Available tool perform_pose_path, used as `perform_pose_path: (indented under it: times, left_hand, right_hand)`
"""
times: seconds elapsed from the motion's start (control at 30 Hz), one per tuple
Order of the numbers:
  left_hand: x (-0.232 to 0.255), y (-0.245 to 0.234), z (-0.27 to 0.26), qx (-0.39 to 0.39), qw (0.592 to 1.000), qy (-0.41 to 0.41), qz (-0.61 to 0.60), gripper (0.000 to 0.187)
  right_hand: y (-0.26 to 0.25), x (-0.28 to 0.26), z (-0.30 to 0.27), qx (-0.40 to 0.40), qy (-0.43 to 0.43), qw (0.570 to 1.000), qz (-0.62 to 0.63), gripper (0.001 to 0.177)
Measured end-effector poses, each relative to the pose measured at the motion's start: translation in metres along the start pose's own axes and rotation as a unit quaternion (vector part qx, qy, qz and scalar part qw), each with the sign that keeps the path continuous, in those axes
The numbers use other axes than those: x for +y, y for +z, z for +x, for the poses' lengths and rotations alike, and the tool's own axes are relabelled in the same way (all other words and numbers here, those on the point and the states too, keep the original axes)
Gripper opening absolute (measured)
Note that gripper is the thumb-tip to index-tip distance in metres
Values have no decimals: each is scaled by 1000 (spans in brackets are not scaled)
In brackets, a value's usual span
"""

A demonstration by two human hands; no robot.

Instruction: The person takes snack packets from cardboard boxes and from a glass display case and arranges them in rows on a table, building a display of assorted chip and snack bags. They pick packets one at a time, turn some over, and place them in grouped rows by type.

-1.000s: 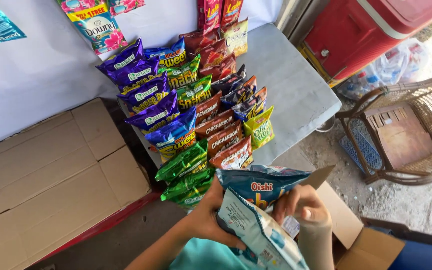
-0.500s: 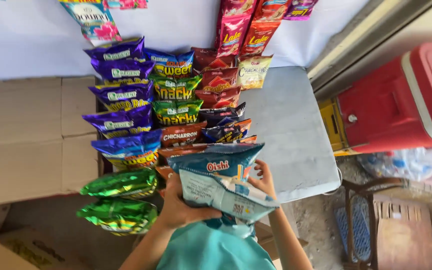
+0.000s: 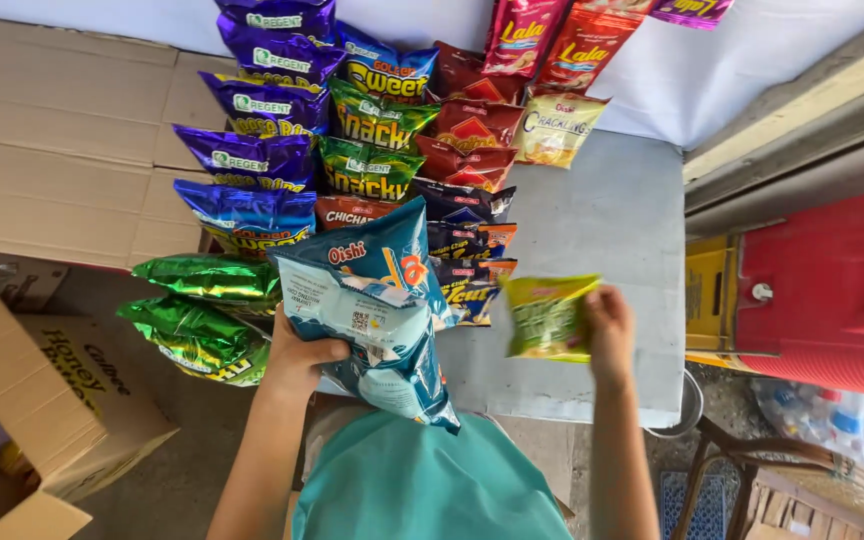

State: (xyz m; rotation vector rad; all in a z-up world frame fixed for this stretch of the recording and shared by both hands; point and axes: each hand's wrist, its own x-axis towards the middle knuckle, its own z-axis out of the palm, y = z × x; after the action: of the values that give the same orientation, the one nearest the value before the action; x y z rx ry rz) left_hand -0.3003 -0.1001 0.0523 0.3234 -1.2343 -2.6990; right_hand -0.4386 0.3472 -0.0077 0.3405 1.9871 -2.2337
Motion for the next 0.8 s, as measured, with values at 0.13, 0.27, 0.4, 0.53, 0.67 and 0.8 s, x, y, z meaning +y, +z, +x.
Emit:
perform_pose_path:
  times: [0.13, 0.27, 0.4, 0.53, 0.67, 0.8]
  left_hand:
    - [3, 11, -3, 3, 999, -12, -45, 88]
    - [-2, 25, -3, -80, 982, -38, -164, 79]
    - [-14, 37, 1, -96, 979, -71, -166, 77]
    - [-28, 47, 12, -99, 979, -104, -144, 79]
    - [-44, 53, 19, -105, 976, -153, -116, 81]
    - [-56, 40, 17, -108, 976, -171, -76, 85]
  right_hand:
    - [-72, 28, 76, 93, -23, 992, 88, 15]
    - [-23, 1, 76, 122, -141, 974, -128, 41]
    - [103, -79, -10, -210, -82, 974, -38, 52]
    - [135, -100, -54, -392, 42, 916, 70, 74]
    - [118, -83, -53, -454, 143, 865, 159, 95]
    - [106, -73, -53, -368, 37, 929, -24, 91]
